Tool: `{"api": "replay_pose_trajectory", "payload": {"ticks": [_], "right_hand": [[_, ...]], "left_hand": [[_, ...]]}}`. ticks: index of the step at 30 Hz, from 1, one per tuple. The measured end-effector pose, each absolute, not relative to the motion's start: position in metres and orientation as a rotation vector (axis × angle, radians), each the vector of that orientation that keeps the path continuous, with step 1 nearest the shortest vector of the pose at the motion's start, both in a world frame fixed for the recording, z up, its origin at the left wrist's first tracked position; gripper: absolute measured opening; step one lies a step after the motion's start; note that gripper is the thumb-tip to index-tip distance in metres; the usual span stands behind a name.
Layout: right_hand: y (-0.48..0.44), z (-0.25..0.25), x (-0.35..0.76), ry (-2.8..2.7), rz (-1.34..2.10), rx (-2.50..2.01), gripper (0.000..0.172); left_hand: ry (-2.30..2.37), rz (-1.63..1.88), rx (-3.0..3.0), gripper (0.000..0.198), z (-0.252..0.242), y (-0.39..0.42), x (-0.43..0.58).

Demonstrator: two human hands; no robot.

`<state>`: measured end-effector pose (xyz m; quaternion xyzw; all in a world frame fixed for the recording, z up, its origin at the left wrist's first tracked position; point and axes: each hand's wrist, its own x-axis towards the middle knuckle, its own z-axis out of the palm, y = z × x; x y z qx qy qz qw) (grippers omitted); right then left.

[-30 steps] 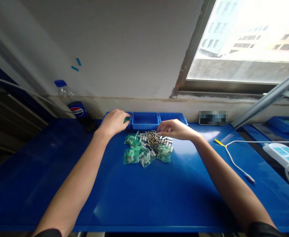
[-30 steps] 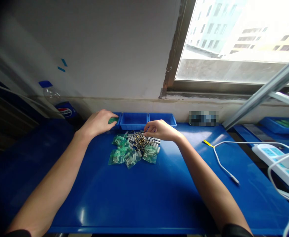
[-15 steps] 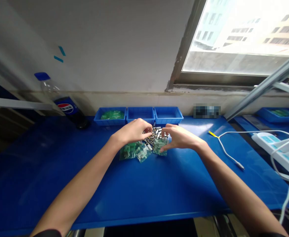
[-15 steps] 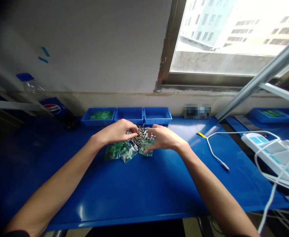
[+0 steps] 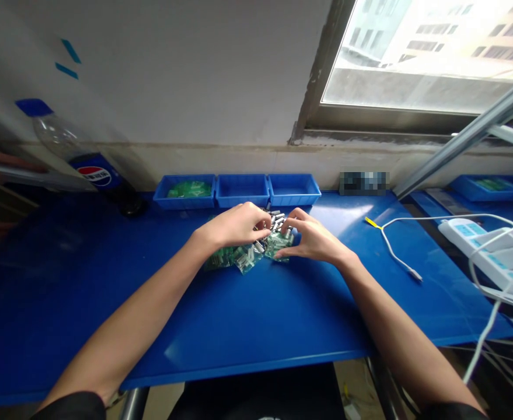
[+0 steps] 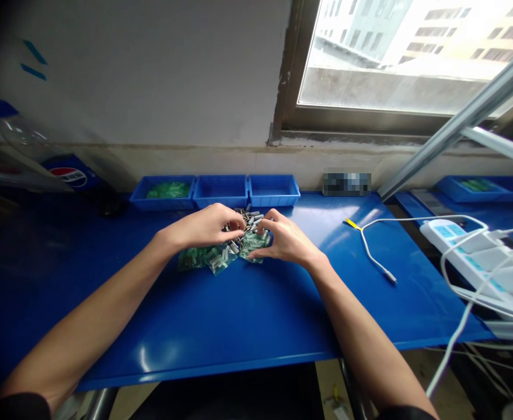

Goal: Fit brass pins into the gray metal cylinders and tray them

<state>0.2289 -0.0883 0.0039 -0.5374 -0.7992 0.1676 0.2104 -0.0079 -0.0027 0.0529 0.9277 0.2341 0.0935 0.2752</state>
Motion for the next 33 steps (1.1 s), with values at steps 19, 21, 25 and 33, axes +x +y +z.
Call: {"api": "replay_pose_trajectory", "payload": {"ticks": [19,21,25,33], "right_hand": [[-0.084,-0.003,0.222,-1.585,1.158,-1.288,0.052],[-0.084,0.000,0.219,-1.493,1.194,-1.261,0.054],[-0.085,0.005,0.212,-1.365,1.259,-1.194,0.053],[-0.085,0.003,0.207,-1.284,1.171,-1.233,0.050]], "left_hand": [[0.614,0.292,2.421,0.024,0.057,0.000,-0.010],[0.612,0.319,2.379,0.025,0.060,0.000,-0.011],[0.665,0.367,2.226,0.031,0.063,-0.001,-0.010],[0.753,0.422,1.986,0.037,0.061,0.002,-0.008]]}}
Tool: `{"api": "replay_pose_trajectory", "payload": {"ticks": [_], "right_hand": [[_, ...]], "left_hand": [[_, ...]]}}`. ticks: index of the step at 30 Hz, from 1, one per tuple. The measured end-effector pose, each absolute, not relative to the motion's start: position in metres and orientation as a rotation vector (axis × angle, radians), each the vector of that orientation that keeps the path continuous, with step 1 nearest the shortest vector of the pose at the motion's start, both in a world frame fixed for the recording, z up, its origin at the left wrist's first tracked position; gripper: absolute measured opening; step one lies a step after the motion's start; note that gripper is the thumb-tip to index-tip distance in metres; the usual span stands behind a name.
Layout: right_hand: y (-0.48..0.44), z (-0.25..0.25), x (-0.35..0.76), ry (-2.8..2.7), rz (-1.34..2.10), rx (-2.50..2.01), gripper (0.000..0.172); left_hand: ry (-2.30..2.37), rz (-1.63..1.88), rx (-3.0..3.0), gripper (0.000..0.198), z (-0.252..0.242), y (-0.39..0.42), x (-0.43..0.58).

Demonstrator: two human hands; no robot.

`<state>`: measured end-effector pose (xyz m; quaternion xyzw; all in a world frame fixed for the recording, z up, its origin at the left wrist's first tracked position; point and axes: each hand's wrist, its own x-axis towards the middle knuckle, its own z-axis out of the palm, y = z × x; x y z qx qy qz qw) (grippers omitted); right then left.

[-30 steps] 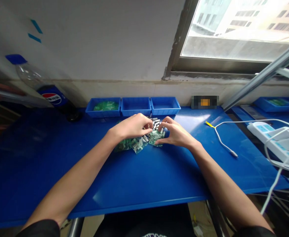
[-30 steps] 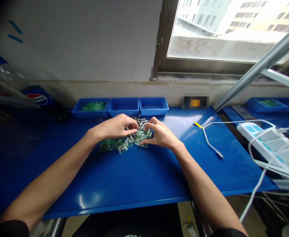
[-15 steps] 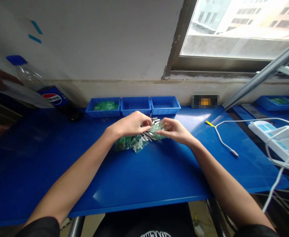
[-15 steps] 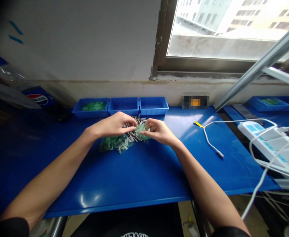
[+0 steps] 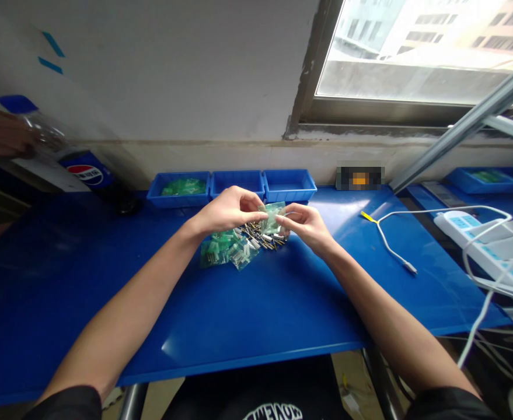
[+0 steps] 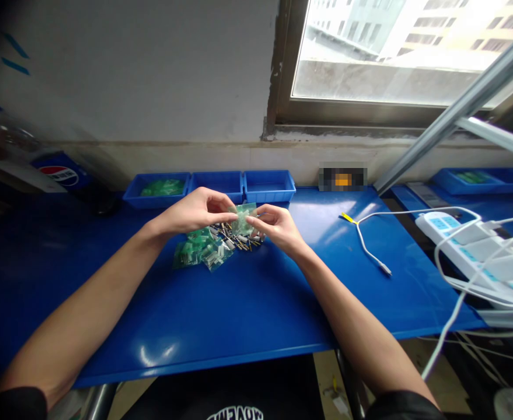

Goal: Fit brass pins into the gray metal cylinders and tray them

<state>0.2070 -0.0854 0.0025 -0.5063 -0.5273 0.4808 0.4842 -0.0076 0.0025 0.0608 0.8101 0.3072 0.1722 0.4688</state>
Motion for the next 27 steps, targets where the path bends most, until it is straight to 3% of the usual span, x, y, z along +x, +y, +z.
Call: {"api": "replay_pose_trajectory", "payload": {"ticks": [6,12,20,27], "right_hand": [[-0.085,-0.001,0.204,-1.272,1.104,-1.177,0.046],[-0.085,-0.007,0.202,-1.211,1.108,-1.089,0.040],[-0.083,-0.011,0.199,-1.163,1.099,-1.055,0.038],[-0.087,-0.003,0.193,-1.228,0.995,-1.097,0.040]], "left_hand": [[0.777,0.512,1.929,0.032,0.059,-0.001,-0.005],[0.765,0.582,1.874,0.047,0.058,-0.001,-0.005],[0.726,0.551,1.802,0.051,0.059,0.005,-0.013],[0.649,0.487,1.800,0.045,0.064,0.010,-0.021]]}}
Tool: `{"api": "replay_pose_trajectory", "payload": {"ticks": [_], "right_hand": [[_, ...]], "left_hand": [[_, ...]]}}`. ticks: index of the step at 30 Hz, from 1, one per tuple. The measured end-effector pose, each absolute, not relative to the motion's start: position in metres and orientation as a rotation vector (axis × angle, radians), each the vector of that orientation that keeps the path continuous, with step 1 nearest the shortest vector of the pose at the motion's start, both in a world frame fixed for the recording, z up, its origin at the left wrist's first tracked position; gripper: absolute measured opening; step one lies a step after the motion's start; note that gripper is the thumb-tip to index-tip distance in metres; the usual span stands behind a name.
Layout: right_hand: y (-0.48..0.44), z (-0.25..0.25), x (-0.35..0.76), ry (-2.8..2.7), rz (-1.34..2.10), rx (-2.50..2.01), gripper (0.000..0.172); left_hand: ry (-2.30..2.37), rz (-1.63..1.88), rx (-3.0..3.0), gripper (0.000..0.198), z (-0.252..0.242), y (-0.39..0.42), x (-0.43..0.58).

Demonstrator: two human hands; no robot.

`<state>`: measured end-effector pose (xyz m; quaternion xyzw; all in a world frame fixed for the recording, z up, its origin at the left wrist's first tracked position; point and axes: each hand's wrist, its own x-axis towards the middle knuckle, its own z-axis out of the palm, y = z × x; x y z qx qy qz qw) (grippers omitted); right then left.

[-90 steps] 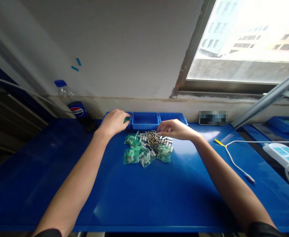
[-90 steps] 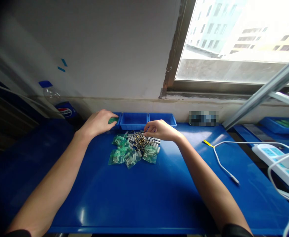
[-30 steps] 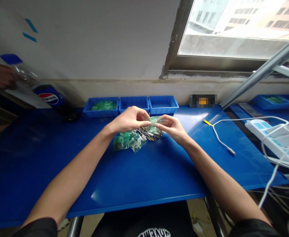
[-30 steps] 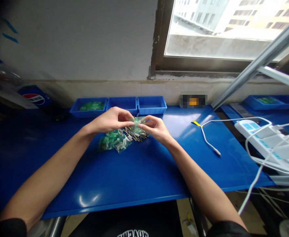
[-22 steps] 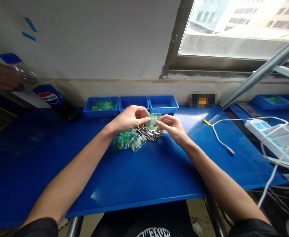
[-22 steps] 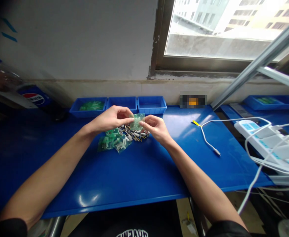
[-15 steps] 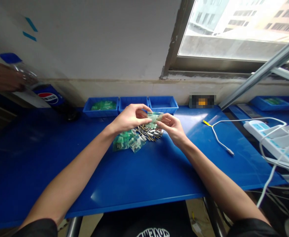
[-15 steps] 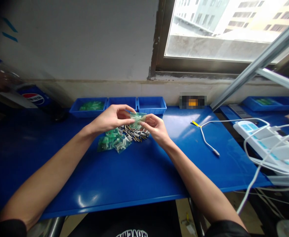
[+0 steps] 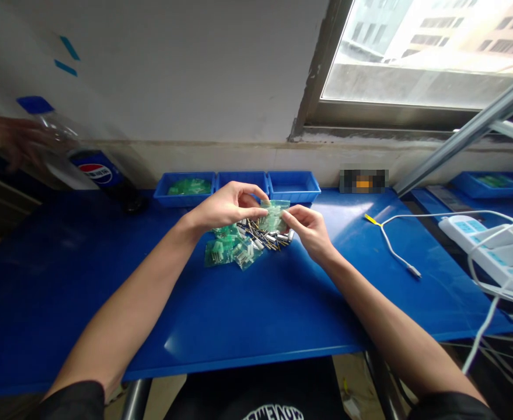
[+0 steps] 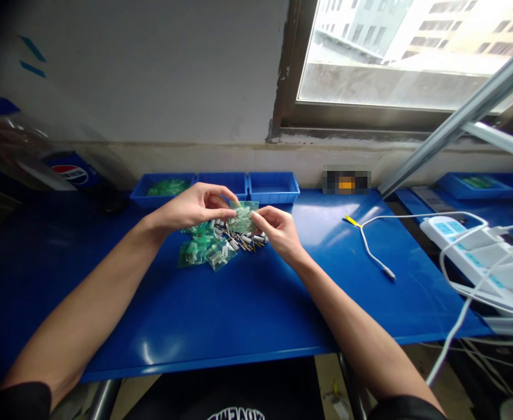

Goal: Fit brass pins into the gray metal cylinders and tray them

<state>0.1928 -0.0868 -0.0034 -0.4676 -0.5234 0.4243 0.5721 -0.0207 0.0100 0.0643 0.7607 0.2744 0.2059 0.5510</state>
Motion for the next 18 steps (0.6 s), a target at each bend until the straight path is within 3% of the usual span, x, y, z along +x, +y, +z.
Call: {"api": "replay_pose_trajectory", "payload": {"ticks": [11,15,18], "right_hand": [[-0.092,-0.006,0.186,-1.338,1.014,-1.139,0.034],[-0.094,-0.010,0.183,-1.400,0.923,-1.136,0.038],[-0.094,-0.010,0.183,-1.488,0.764,-1.145,0.030]], "left_hand": [[0.603,0.437,1.884,0.038,0.075,0.006,-0.030],[0.569,0.468,1.999,0.024,0.079,0.001,-0.030],[0.544,0.498,2.102,0.014,0.082,-0.004,-0.028]]}}
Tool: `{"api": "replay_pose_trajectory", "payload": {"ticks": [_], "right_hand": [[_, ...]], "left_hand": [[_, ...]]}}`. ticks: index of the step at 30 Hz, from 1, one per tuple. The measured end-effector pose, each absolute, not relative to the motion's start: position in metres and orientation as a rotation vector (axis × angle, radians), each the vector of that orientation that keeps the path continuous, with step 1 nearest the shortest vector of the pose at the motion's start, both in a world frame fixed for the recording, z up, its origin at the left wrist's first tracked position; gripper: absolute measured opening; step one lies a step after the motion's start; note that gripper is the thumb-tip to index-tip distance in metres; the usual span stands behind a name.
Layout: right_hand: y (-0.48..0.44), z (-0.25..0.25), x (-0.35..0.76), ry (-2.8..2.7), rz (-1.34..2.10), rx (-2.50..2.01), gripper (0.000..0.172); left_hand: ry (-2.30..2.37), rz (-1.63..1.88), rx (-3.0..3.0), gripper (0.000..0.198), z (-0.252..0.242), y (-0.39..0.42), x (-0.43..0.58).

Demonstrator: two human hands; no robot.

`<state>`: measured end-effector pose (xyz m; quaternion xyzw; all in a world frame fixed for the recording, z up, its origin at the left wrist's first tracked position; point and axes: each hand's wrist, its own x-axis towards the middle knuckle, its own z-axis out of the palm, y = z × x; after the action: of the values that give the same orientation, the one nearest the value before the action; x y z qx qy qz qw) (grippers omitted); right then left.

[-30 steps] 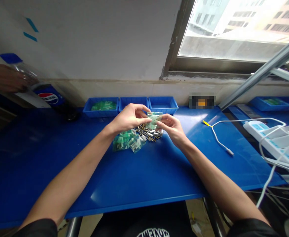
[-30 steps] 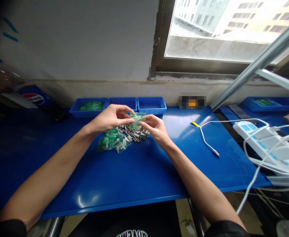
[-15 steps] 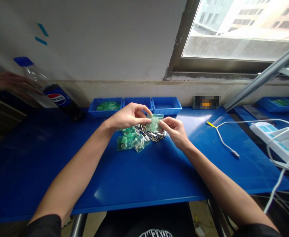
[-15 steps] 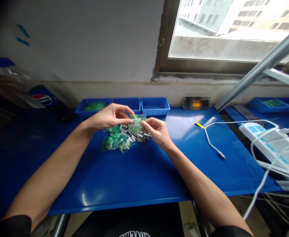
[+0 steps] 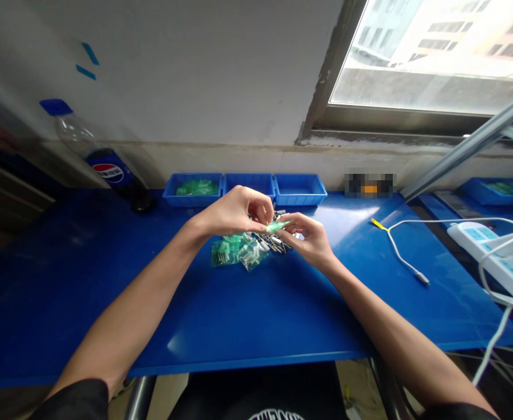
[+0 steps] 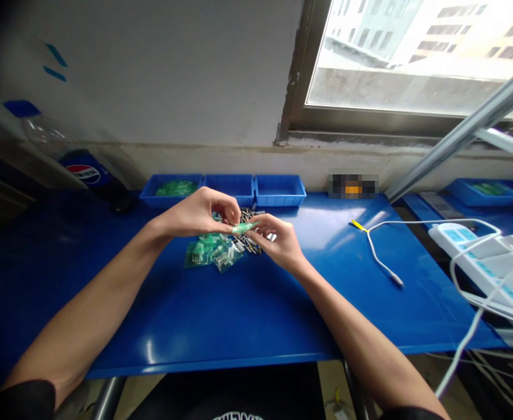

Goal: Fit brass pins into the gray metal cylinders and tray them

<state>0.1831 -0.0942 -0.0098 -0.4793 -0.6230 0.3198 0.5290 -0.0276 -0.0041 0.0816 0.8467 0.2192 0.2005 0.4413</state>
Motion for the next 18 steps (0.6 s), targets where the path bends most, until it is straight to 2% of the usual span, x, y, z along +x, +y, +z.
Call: {"api": "replay_pose_trajectory", "payload": {"ticks": [5,10,13,18], "right_hand": [[-0.0944,-0.0093,0.1867,-1.599,0.550,-1.155,0.016],[-0.0942,-0.0103,0.1842,-1.453,0.727,-1.172,0.026],[-0.0944,-0.0088,0.1814,-1.368,0.835,-1.163,0.032],[-0.0942,-0.0042,0.1823,-1.324,0.790,-1.187,0.032]], "left_hand": [[0.462,0.493,2.210,0.008,0.0837,-0.0081,-0.0257],[0.506,0.571,2.258,0.017,0.0841,-0.0092,-0.0248],[0.554,0.627,2.266,0.017,0.0832,-0.0099,-0.0232],[0.715,0.714,2.332,0.016,0.0901,-0.0061,-0.0296]]}}
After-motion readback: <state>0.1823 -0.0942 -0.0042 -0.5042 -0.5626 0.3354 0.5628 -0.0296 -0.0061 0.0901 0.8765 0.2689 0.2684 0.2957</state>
